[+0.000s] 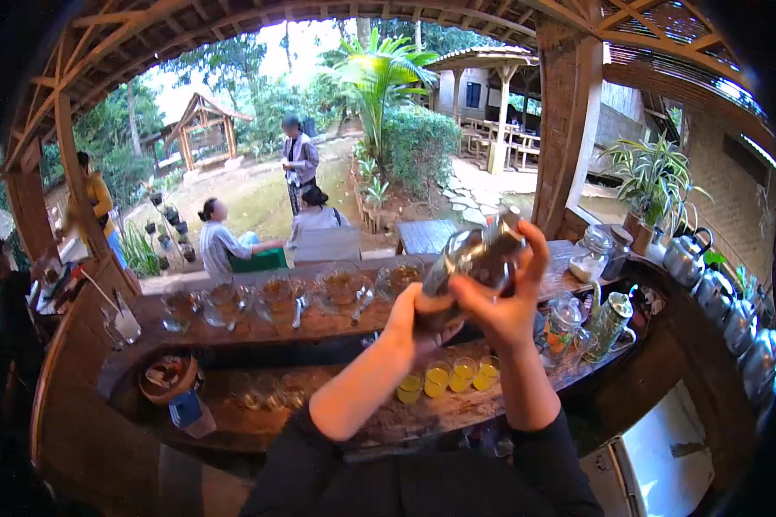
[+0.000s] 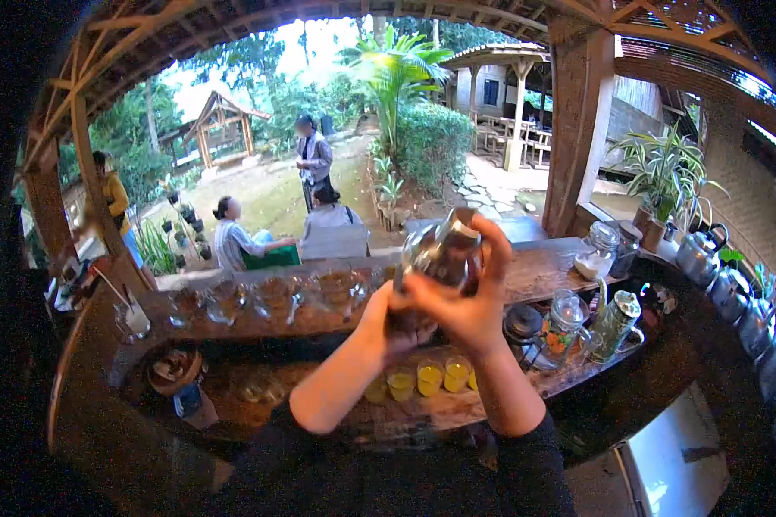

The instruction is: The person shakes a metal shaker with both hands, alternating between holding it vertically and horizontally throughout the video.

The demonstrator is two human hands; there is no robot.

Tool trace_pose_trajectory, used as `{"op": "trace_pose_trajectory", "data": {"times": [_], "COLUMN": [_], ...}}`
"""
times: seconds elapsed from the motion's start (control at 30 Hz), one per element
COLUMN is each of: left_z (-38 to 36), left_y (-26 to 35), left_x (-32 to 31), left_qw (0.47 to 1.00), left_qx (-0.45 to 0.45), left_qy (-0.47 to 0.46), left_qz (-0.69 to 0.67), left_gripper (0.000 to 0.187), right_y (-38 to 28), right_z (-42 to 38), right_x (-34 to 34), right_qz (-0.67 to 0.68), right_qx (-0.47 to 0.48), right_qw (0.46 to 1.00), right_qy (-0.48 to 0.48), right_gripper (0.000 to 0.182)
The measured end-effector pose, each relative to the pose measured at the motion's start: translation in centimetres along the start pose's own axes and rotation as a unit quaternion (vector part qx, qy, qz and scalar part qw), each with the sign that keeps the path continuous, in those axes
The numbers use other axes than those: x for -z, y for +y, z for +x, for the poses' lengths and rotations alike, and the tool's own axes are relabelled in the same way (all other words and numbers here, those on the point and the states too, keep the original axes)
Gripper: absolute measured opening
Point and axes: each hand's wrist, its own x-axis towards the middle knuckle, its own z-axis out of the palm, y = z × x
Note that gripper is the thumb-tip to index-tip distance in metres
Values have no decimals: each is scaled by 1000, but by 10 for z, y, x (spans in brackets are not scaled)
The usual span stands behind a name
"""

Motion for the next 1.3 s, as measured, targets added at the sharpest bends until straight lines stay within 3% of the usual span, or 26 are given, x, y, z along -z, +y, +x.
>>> {"op": "trace_pose_trajectory", "data": {"times": [0.03, 0.07, 0.1, 0.13, 0.2, 0.27, 0.3, 0.33, 0.4, 0.43, 0.47, 0.5, 0.6, 0.67, 0.73, 0.77, 0.8, 0.87, 0.9, 1.0, 1.03, 1.07, 1.13, 1.2, 1.27, 1.3], "left_z": [-14, -26, -21, -41, -44, -23, -29, -32, -43, -62, -79, -94, -113, -106, -73, -93, -103, -117, -123, -151, -151, -141, -114, -97, -104, -118], "left_y": [5, 10, 20, 20, 30, 44, 42, 41, 48, 54, 58, 62, 65, 65, 65, 54, 55, 72, 76, 75, 77, 78, 61, 53, 67, 73], "left_x": [-4, -5, 16, 1, 17, 61, 65, 68, 78, 65, 57, 59, 58, 84, 152, 119, 101, 104, 104, 75, 84, 111, 152, 199, 205, 187], "left_qw": [996, 983, 971, 956, 933, 949, 972, 982, 989, 986, 980, 952, 855, 922, 939, 918, 932, 934, 936, 869, 880, 898, 889, 875, 772, 862], "left_qx": [-46, -91, -57, -165, -176, -80, -111, -143, -141, -141, -142, -231, -316, -310, -303, -335, -294, -271, -244, -370, -375, -369, -367, -364, -323, -329], "left_qy": [-80, -160, -231, -242, -311, -294, -205, -119, -44, -91, -137, -199, -406, -231, -137, -209, -210, -229, -247, -328, -292, -240, -268, -298, -436, -344], "left_qz": [13, 26, -22, -26, -38, -77, -26, 28, 18, -8, -35, 42, 64, 29, 90, 30, -19, -36, -58, 12, 15, 19, -50, -116, -331, -175], "left_gripper": [34, 34, 31, 27, 25, 28, 31, 33, 37, 37, 38, 35, 34, 35, 37, 41, 37, 34, 32, 28, 29, 32, 34, 37, 28, 29], "right_y": [-5, -21, -37, -33, -31, -6, 14, 21, 10, -7, -30, -42, -23, -6, 1, -6, -17, -48, -54, -68, -60, -42, -14, -19, -28, -25], "right_z": [-1, -4, 9, -2, 5, -13, -39, -43, -48, -42, -31, -24, -32, -46, -55, -53, -49, -29, -26, -26, -32, -43, -61, -69, -54, -54], "right_x": [-3, 8, 8, 9, -47, -26, -41, -65, -78, -77, -73, -72, -92, -107, -117, -128, -136, -130, -132, -148, -150, -151, -154, -171, -165, -166], "right_qz": [-11, 137, -114, 86, 118, 62, -73, 69, 154, 161, 147, 129, 118, 96, 72, 110, 144, 128, 131, 252, 257, 211, 110, 192, 184, 184], "right_qx": [70, -100, 262, 240, 546, 202, 214, 75, -59, -59, 66, 189, 209, 226, 245, 148, 48, 237, 235, 549, 547, 457, 259, 10, 267, 266], "right_qw": [997, 978, 937, 925, 819, 919, 950, 993, 985, 984, 974, 935, 942, 948, 952, 974, 984, 945, 944, 788, 788, 847, 920, 968, 916, 915], "right_qy": [-4, -124, -199, -282, -132, -333, -216, -66, -42, -45, -161, -270, -237, -202, -170, -135, -97, -187, -192, -119, -119, -172, -273, -162, -236, -240], "right_gripper": [54, 52, 50, 40, 52, 57, 62, 62, 58, 58, 57, 56, 54, 52, 52, 53, 54, 61, 61, 50, 50, 52, 58, 49, 60, 60]}}
